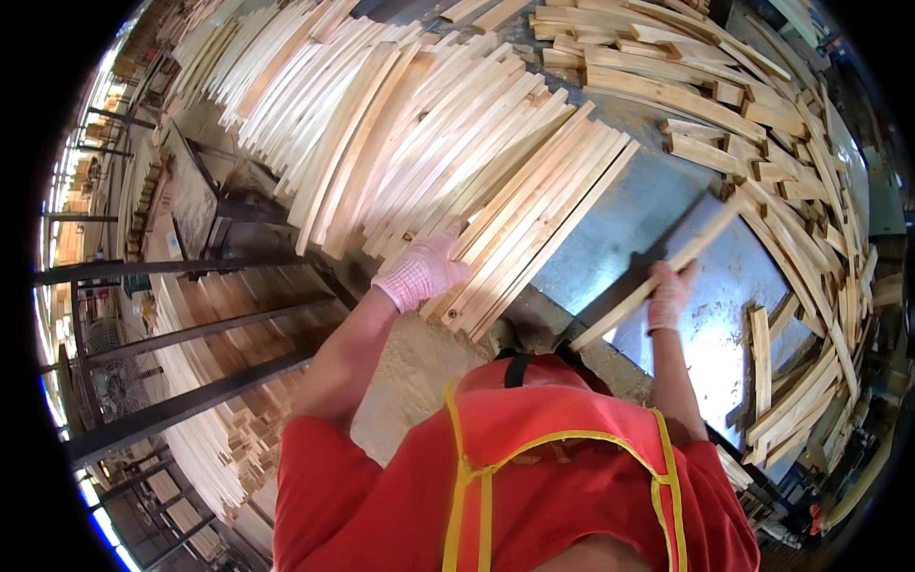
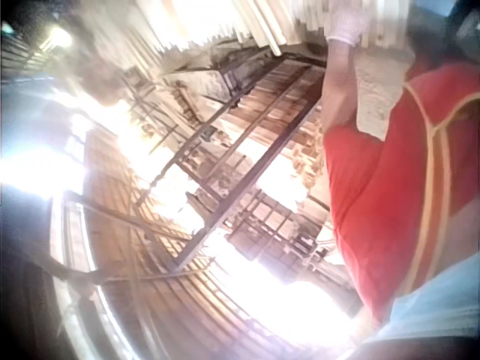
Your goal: The person sorts wooden planks on a metal table in a workshop. They pick up planks from a disorganized pile, align them, and place them into a neat stack.
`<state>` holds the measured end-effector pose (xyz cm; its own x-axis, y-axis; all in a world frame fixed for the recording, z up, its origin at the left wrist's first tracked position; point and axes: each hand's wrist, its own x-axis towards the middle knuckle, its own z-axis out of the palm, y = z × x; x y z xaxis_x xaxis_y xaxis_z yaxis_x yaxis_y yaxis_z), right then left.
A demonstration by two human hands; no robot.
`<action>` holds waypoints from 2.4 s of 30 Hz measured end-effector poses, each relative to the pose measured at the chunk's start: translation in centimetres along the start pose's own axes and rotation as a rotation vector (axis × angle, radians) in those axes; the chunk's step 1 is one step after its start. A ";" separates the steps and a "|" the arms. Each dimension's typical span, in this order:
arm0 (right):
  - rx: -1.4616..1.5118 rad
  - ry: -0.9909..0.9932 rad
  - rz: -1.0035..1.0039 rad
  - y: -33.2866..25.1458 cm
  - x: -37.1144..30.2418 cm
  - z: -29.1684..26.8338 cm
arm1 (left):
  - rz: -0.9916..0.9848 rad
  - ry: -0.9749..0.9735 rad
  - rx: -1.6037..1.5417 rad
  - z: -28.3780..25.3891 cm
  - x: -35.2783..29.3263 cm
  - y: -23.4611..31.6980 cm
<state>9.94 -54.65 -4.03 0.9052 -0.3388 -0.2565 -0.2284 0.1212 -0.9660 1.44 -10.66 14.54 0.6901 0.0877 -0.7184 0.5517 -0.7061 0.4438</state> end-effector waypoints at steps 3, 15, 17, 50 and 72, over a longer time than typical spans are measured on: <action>0.154 -0.153 0.287 0.1 -6.4 5.8 | 0.109 0.171 -0.016 0.6 0.0 -1.1; -0.964 -0.874 0.081 -3.5 -3.7 13.1 | 0.178 0.778 0.826 2.6 2.4 -6.1; -0.786 -0.977 0.186 -3.9 -2.7 11.3 | 0.399 0.887 0.827 8.0 3.7 -2.6; -0.805 -0.653 -0.033 -9.3 -3.5 6.7 | 0.719 0.636 0.742 15.6 7.9 5.9; -1.501 -0.306 -0.927 -13.4 17.6 -9.0 | 1.039 0.224 0.713 29.4 9.7 25.1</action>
<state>25.67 -70.63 4.07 0.9022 0.3927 0.1785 0.4026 -0.9151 -0.0215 8.23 -48.21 2.96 0.7456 -0.6625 -0.0718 -0.6159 -0.7263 0.3050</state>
